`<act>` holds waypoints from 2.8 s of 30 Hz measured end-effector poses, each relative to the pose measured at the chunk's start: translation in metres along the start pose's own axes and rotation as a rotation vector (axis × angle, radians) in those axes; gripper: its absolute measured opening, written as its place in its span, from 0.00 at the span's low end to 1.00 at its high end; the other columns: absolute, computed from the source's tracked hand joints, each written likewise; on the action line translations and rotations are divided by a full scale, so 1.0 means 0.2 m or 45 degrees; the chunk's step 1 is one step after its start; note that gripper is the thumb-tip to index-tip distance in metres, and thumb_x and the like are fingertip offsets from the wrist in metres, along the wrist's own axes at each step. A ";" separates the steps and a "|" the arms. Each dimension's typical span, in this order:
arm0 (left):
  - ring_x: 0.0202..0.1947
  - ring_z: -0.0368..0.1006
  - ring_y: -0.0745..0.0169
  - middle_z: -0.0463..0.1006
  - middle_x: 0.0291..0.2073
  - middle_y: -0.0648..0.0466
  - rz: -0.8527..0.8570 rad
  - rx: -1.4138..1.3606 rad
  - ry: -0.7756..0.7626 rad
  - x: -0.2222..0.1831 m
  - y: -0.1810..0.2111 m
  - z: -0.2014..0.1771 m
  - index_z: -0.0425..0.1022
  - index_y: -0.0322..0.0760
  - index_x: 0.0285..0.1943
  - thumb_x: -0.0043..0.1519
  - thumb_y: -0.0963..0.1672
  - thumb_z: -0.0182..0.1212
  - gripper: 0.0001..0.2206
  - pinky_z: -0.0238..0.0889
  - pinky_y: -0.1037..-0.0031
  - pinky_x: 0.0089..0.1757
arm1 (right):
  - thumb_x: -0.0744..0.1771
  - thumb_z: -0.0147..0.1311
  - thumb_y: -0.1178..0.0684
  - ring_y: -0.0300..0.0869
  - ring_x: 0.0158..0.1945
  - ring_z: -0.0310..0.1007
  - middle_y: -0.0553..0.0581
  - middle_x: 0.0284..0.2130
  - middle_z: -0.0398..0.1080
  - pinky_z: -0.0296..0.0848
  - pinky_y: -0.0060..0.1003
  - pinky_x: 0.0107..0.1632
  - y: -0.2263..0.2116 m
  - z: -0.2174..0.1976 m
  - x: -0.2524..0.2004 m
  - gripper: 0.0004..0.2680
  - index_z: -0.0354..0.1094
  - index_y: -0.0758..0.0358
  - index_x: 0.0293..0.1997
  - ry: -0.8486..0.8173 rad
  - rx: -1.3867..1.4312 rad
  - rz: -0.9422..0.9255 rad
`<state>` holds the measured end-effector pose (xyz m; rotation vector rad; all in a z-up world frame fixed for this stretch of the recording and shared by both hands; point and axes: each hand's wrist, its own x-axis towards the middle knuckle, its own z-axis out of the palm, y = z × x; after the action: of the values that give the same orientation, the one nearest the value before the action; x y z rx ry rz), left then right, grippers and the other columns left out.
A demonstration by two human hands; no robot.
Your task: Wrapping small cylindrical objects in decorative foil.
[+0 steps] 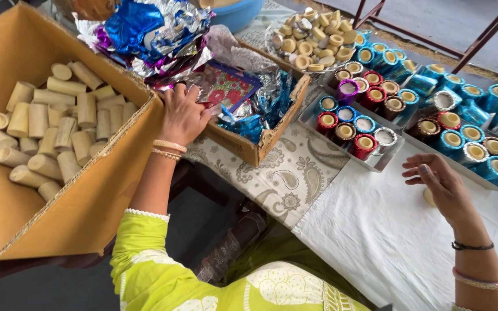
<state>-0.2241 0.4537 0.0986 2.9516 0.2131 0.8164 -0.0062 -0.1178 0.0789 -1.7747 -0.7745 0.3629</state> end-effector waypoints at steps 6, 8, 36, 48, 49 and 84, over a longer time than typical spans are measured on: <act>0.53 0.71 0.43 0.83 0.40 0.44 -0.164 0.331 -0.449 0.08 -0.08 0.10 0.84 0.36 0.31 0.65 0.54 0.51 0.23 0.46 0.48 0.60 | 0.73 0.42 0.46 0.45 0.50 0.74 0.59 0.49 0.72 0.75 0.42 0.52 0.02 0.00 0.01 0.14 0.65 0.66 0.58 0.014 -0.016 0.063; 0.54 0.73 0.44 0.84 0.43 0.43 -0.259 0.405 -0.687 0.12 -0.09 0.09 0.84 0.36 0.38 0.67 0.57 0.48 0.26 0.46 0.51 0.63 | 0.73 0.42 0.46 0.45 0.50 0.74 0.59 0.49 0.72 0.76 0.42 0.52 0.03 0.00 0.01 0.14 0.65 0.66 0.58 0.016 -0.021 0.076; 0.41 0.76 0.47 0.80 0.37 0.44 -0.014 -0.120 -0.398 0.67 0.41 0.35 0.80 0.35 0.40 0.61 0.56 0.63 0.20 0.71 0.53 0.42 | 0.72 0.42 0.47 0.44 0.50 0.76 0.57 0.49 0.72 0.77 0.42 0.51 -0.03 -0.02 0.00 0.13 0.67 0.65 0.55 -0.021 -0.023 0.006; 0.32 0.71 0.64 0.78 0.31 0.51 -0.278 -1.028 -0.183 0.73 0.04 0.36 0.74 0.31 0.39 0.63 0.42 0.64 0.07 0.66 0.71 0.36 | 0.72 0.43 0.49 0.43 0.49 0.76 0.55 0.47 0.73 0.77 0.41 0.50 -0.13 -0.11 -0.03 0.11 0.67 0.64 0.53 0.041 -0.031 -0.086; 0.32 0.72 0.72 0.79 0.32 0.57 -0.253 -1.311 -0.098 0.72 0.03 0.35 0.76 0.34 0.40 0.63 0.39 0.62 0.02 0.66 0.78 0.36 | 0.72 0.43 0.49 0.43 0.49 0.76 0.55 0.47 0.72 0.77 0.40 0.50 -0.14 -0.10 -0.03 0.11 0.67 0.64 0.54 0.040 -0.035 -0.085; 0.26 0.69 0.73 0.78 0.30 0.58 0.302 -1.130 -0.069 0.43 0.28 0.29 0.68 0.48 0.69 0.73 0.51 0.53 0.17 0.63 0.76 0.31 | 0.70 0.55 0.52 0.44 0.61 0.68 0.60 0.61 0.62 0.76 0.36 0.57 -0.47 0.71 0.67 0.21 0.48 0.56 0.70 0.028 0.114 -0.307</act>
<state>-0.1143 0.4098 0.0991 2.1615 -0.4082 0.6196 -0.0216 0.0911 0.1363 -1.5791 -0.9308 0.2131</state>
